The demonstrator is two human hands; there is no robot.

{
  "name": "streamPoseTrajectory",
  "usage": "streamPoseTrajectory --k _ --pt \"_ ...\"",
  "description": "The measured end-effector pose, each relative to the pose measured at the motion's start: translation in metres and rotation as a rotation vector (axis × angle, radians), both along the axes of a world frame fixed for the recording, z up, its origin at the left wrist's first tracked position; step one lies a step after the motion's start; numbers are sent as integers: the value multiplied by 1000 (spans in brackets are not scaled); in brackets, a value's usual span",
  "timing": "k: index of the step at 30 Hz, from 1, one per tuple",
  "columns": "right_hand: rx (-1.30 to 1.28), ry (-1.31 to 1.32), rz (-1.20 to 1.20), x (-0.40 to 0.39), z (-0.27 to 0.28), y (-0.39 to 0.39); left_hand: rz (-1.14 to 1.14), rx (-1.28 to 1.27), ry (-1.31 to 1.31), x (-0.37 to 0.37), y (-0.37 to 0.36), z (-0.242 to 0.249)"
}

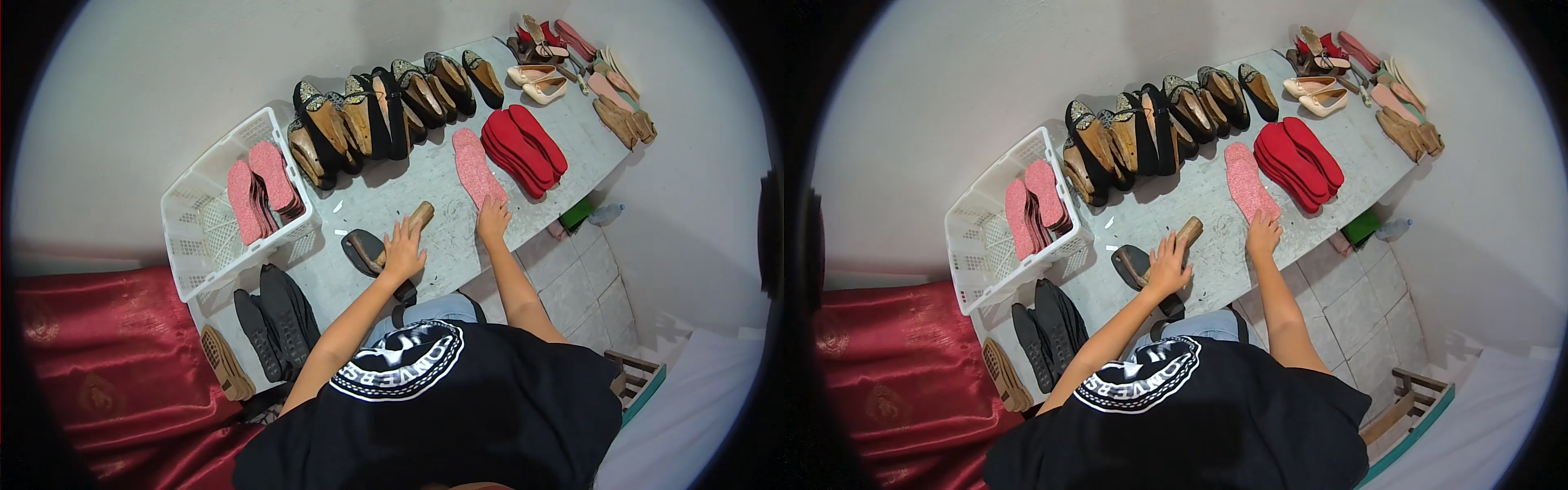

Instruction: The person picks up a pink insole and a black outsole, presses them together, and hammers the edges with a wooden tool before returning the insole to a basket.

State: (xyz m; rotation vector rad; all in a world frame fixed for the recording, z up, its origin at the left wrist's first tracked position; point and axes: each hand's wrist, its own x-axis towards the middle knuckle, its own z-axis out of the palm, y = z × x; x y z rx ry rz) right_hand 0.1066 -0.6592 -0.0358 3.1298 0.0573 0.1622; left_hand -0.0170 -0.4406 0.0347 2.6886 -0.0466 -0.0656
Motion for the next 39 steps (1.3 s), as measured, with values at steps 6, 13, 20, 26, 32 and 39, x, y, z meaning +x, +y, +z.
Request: streamPoseTrajectory --k 6,13,20,26,32,39 --pt "454 -20 155 -40 22 24 160 19 -11 -10 22 -38" --pt "946 46 384 -100 42 48 191 -119 -159 -10 24 -45" --pt "984 63 552 -109 88 63 225 -59 25 19 18 -37" --pt "1001 156 638 -117 107 81 130 146 87 23 7 -58" --pt "981 187 761 -121 118 110 154 138 -11 1 18 -48" --pt "990 349 963 -135 116 161 575 1 -349 -92 68 1"
